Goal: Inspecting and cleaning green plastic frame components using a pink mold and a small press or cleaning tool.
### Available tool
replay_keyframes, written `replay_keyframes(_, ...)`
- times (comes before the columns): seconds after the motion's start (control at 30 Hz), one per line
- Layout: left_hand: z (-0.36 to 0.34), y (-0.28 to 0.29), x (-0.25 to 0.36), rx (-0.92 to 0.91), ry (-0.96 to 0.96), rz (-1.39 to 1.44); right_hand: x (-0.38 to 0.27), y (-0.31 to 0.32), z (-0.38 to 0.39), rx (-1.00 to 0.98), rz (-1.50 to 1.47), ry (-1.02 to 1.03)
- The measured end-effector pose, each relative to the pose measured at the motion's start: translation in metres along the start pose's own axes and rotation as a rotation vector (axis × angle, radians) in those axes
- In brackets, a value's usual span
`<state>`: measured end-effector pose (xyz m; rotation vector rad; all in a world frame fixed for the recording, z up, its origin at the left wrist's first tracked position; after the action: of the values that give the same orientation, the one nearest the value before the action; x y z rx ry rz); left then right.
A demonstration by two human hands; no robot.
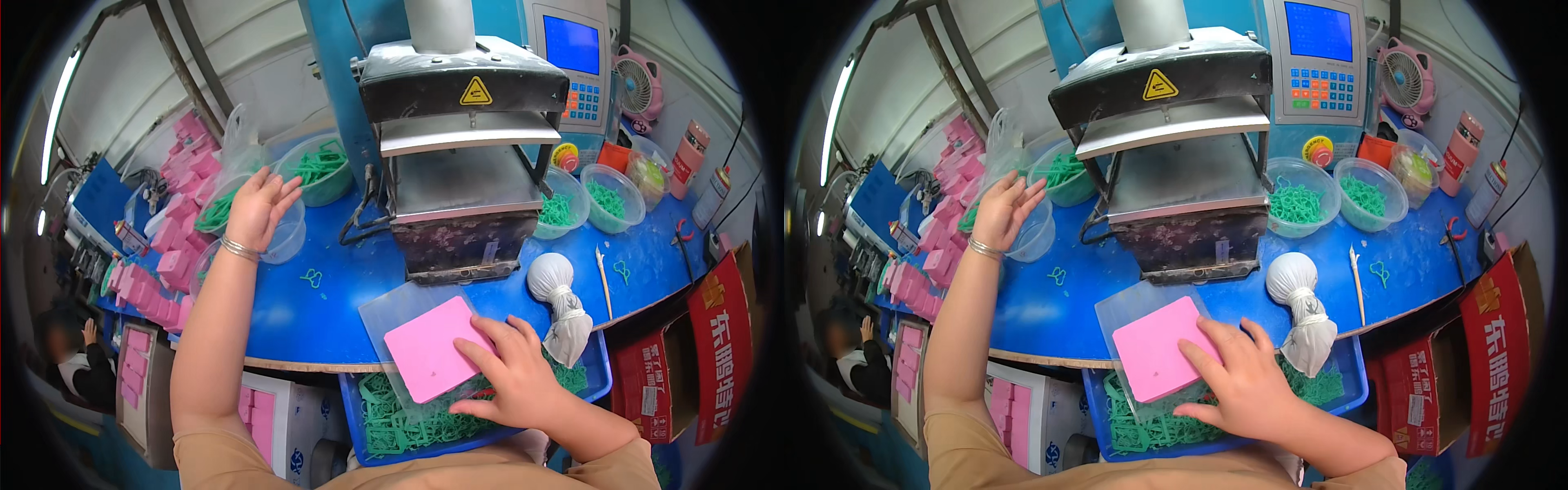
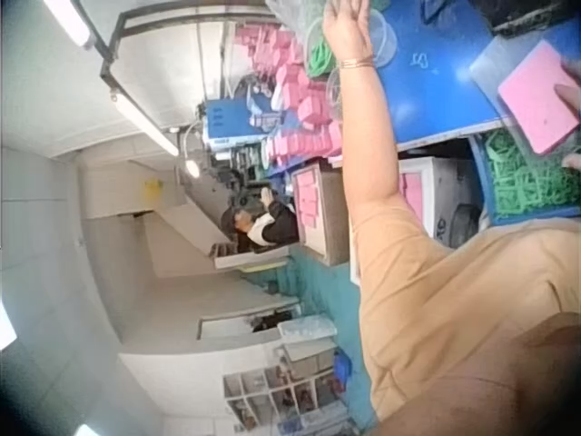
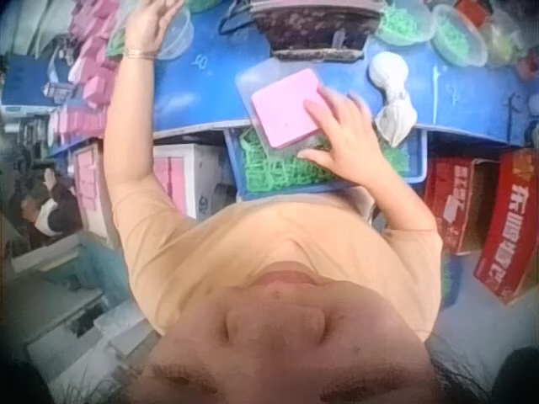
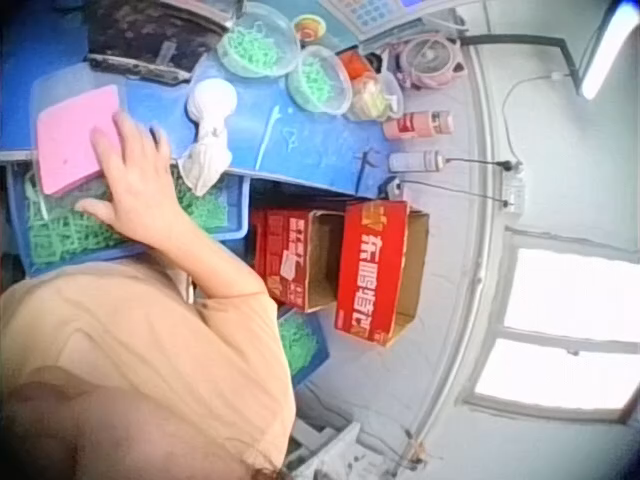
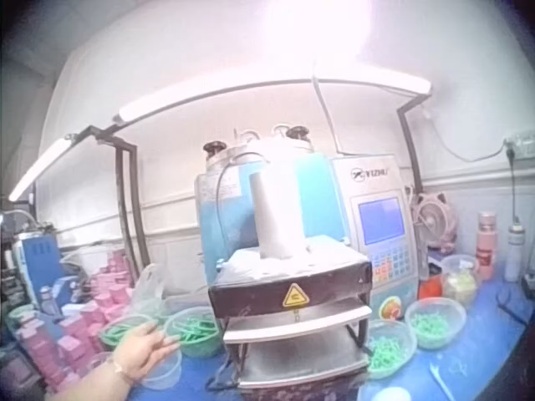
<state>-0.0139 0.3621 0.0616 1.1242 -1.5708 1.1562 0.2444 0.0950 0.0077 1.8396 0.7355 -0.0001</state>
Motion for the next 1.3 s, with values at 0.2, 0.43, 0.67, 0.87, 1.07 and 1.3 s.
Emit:
replay_keyframes(0.2, 0.103, -0.056, -0.026, -0.243, -0.139, -0.295, 0.011, -0.008, 0.011, 0.026, 0.096, 0.077)
replay_keyframes(0.43, 0.223, -0.118, -0.037, -0.917, -0.414, -1.162, 0.001, -0.003, 0.012, 0.016, 0.001, 0.145)
replay_keyframes(0.67, 0.210, -0.117, -0.030, -0.553, -0.551, -0.821, 0.004, -0.001, 0.013, 0.114, -0.282, 0.086)
replay_keyframes(0.87, 0.208, -0.104, -0.044, -0.441, -0.179, -0.412, -0.002, 0.014, -0.001, 0.436, -0.295, 0.212)
replay_keyframes(1.07, 0.226, -0.119, -0.031, -0.440, -0.521, -0.658, 0.009, 0.003, -0.004, 0.524, -0.404, 0.075)
replay_keyframes(1.3, 0.215, -0.096, -0.024, -0.304, -0.275, -0.201, -0.011, 0.003, -0.003, 0.225, -0.271, 0.264)
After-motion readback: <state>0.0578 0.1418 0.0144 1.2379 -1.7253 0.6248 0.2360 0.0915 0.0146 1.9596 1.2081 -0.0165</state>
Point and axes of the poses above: each hand's wrist, its own z-axis away from the middle knuckle, its own y-axis out of the back of the hand, x = y × z, the point moved 4 cm from there along -z, towards the middle knuckle, and after that the axes turned 2 degrees about z, right-handed, at the moved point
